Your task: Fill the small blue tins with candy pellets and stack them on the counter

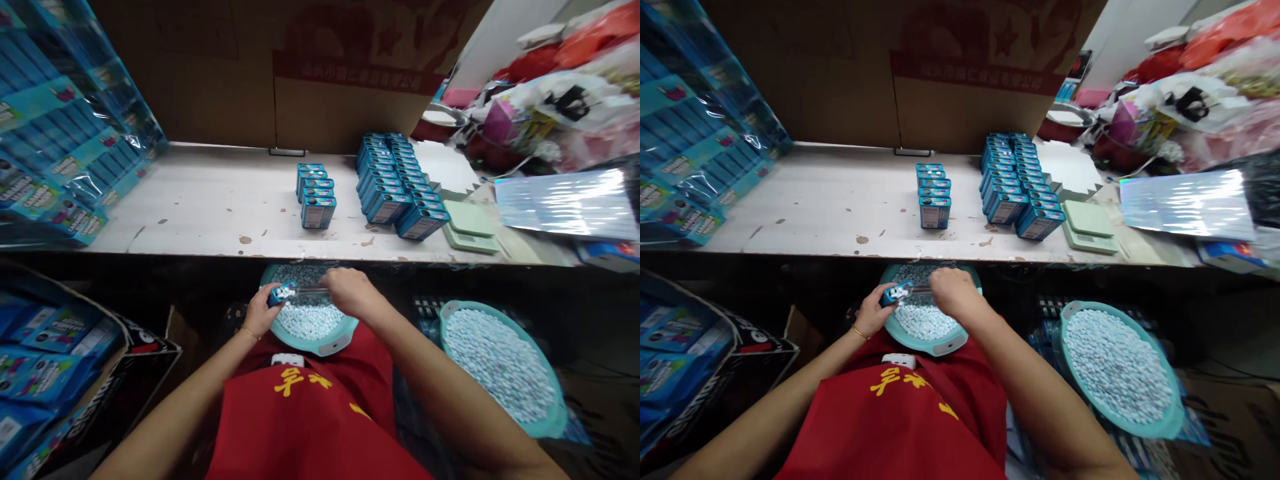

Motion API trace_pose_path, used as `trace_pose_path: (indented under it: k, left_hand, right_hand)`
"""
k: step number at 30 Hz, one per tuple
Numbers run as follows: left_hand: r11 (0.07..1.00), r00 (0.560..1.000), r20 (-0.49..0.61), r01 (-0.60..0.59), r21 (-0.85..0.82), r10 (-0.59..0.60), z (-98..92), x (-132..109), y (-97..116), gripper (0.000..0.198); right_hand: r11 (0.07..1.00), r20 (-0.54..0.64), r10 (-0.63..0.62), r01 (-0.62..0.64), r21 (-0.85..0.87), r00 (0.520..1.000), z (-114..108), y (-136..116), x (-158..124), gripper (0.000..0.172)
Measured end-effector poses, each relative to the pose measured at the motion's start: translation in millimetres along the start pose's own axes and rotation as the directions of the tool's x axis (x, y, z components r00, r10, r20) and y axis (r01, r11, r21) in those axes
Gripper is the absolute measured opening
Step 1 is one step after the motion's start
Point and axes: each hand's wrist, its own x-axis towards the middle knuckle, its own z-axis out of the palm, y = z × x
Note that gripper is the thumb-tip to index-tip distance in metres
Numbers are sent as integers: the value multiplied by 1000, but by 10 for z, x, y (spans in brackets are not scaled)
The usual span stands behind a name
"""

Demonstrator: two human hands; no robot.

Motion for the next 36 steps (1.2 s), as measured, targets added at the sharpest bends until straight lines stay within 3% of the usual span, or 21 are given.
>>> trace_pose_path:
  k: [4, 7, 10, 13, 19, 26, 29, 32, 34, 36]
  left_hand:
    - [994, 998, -18, 62, -90, -64, -44, -7, -66, 38]
    - [986, 994, -29, 104, -128, -108, -53, -14, -74, 39]
    - [987, 993, -42, 106, -124, -112, -86, -26, -45, 39]
    - [991, 993, -44, 102, -92, -106, -132, -37, -23, 39]
    - [987, 991, -53, 114, -112, -120, -147, -27, -36, 41]
    - [977, 986, -57, 146, -155, -156, -181, -19, -52, 45]
    - [978, 986, -60, 146, -147, -156, -173, -18, -49, 43]
    - [986, 990, -48, 128, -111, -134, -102, -13, -47, 41]
    - [993, 995, -33, 90, -73, -92, -31, -9, -42, 39]
    - [999, 999, -14, 41, -36, -41, 39, -8, -30, 39]
  right_hand:
    - [968, -138, -28, 62, 244, 990, 398, 429, 16, 33]
    - [911, -192, 21, 61, 407, 981, 830, 565, 189, 32]
    - [930, -154, 146, -83, 358, 977, 1236, 497, 415, 35]
    - [947, -43, 194, -176, 268, 980, 1540, 303, 577, 35]
    - [918, 66, 47, -69, 392, 997, 1811, 117, 647, 24]
    - [761, 165, -28, -86, 643, 986, 1735, 337, 601, 37]
    - [608, 171, -37, -114, 786, 985, 1485, 424, 403, 36]
    - [471, 98, -36, -70, 880, 994, 1111, 477, 183, 36]
    - [538, 28, -45, 1, 843, 999, 850, 469, 81, 34]
    - [700, -47, -70, 83, 710, 996, 614, 411, 28, 31]
